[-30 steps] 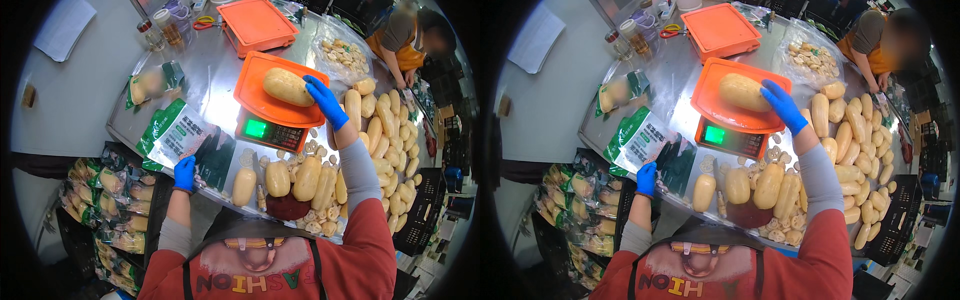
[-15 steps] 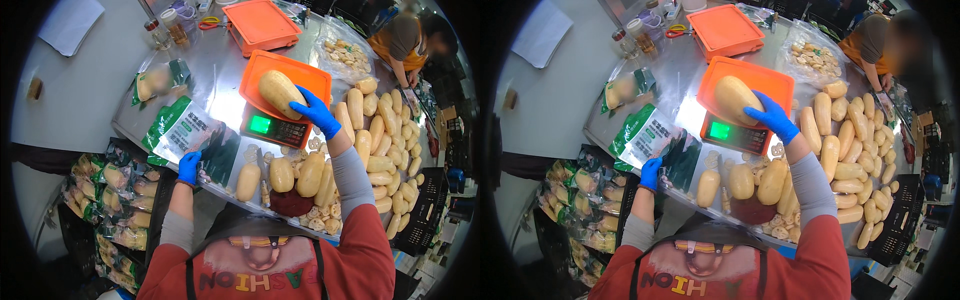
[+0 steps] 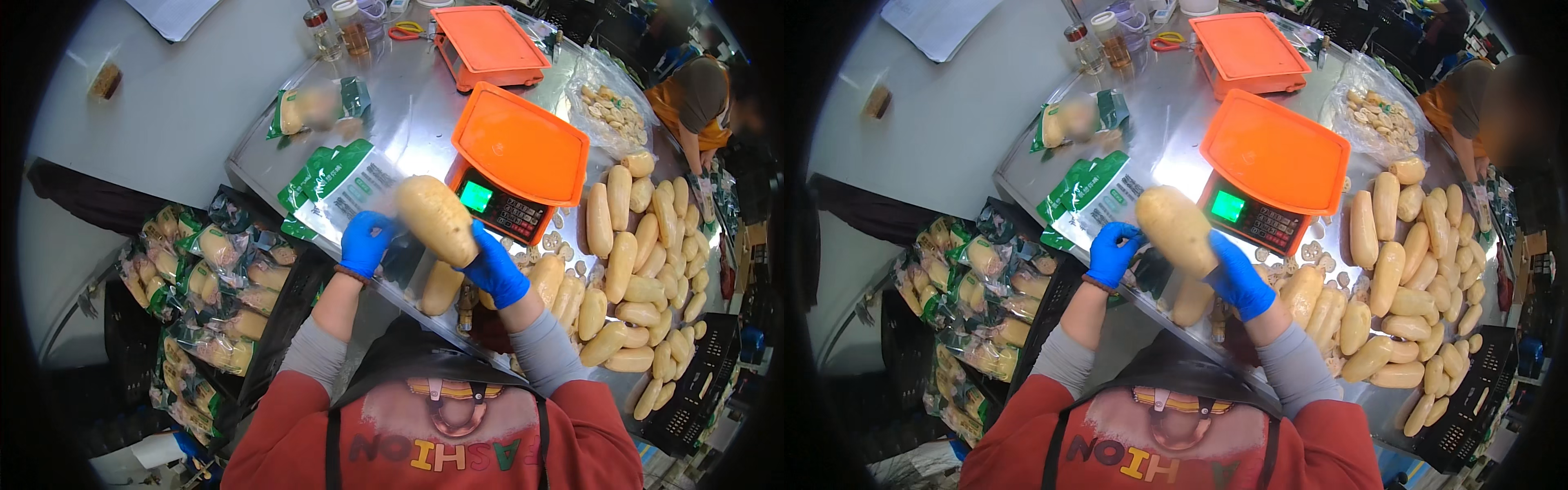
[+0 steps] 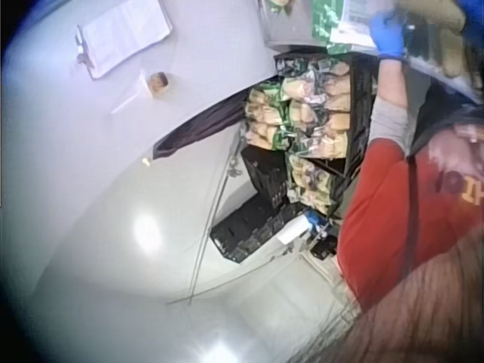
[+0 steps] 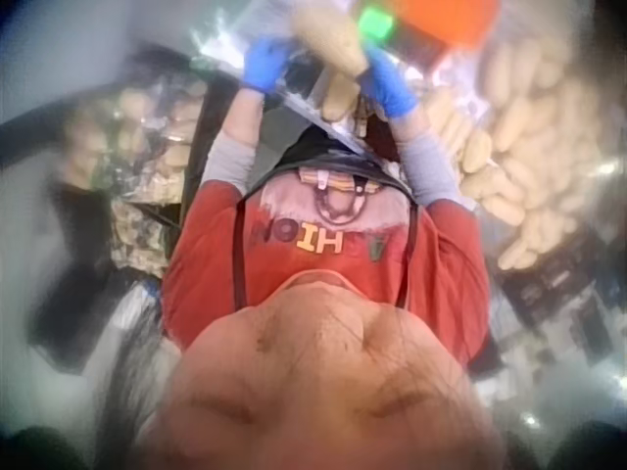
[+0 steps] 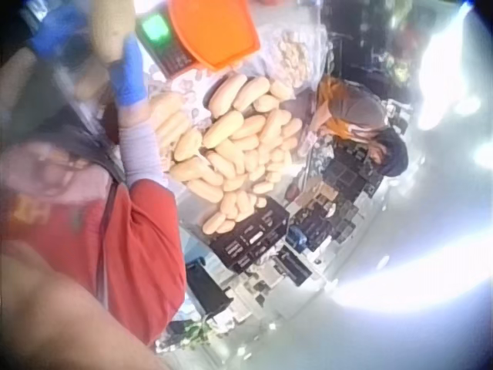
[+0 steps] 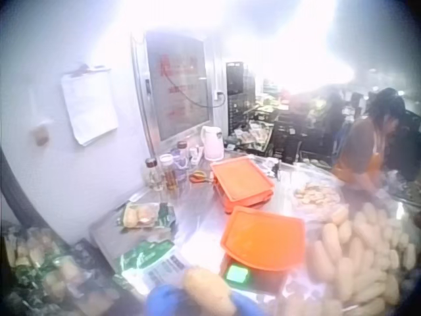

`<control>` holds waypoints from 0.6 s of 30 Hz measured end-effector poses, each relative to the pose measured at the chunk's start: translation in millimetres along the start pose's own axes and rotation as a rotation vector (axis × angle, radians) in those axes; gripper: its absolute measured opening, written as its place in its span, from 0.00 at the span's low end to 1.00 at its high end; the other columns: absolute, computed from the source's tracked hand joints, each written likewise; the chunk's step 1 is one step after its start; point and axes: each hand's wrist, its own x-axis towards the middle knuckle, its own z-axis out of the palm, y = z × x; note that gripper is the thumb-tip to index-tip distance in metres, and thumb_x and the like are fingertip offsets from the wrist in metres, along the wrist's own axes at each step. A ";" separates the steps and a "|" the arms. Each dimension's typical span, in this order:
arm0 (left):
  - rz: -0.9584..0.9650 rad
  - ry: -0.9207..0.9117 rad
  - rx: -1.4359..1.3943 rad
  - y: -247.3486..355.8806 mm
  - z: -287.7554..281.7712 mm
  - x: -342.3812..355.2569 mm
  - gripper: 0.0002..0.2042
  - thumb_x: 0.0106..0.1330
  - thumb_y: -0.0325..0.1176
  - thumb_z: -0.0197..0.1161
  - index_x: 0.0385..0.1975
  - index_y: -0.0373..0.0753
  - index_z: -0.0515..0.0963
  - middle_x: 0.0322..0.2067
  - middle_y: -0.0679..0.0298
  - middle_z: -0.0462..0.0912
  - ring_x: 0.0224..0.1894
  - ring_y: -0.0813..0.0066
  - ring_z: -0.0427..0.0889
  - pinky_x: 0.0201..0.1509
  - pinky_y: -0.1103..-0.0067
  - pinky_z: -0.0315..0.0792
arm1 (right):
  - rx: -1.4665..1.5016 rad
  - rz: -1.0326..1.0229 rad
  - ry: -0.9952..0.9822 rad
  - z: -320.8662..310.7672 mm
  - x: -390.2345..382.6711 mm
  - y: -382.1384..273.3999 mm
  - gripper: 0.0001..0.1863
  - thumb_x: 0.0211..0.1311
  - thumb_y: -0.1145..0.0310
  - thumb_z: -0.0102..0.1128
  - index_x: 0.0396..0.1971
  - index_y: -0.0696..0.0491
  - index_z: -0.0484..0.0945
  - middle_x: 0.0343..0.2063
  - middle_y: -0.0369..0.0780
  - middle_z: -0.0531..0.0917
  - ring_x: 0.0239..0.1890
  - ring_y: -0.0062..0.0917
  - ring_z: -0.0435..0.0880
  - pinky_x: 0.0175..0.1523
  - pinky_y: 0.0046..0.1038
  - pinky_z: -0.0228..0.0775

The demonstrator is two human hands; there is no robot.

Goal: The person selects elongated pale vegetables from a metal table, trims the ends with a knife, weighs them on a digital scale, places them into plastic bags, and stacks the sealed packages in a crate. Another person works in the background performing similar tasks.

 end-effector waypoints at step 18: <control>0.215 0.069 0.106 26.5 -6.5 8.2 0.13 0.52 0.29 0.62 0.39 0.40 0.77 0.41 0.57 0.77 0.44 0.59 0.76 0.48 0.71 0.70 | -0.025 -0.118 -0.031 -0.7 -11.2 21.1 0.28 0.62 0.59 0.51 0.58 0.57 0.60 0.50 0.42 0.71 0.50 0.26 0.71 0.56 0.27 0.63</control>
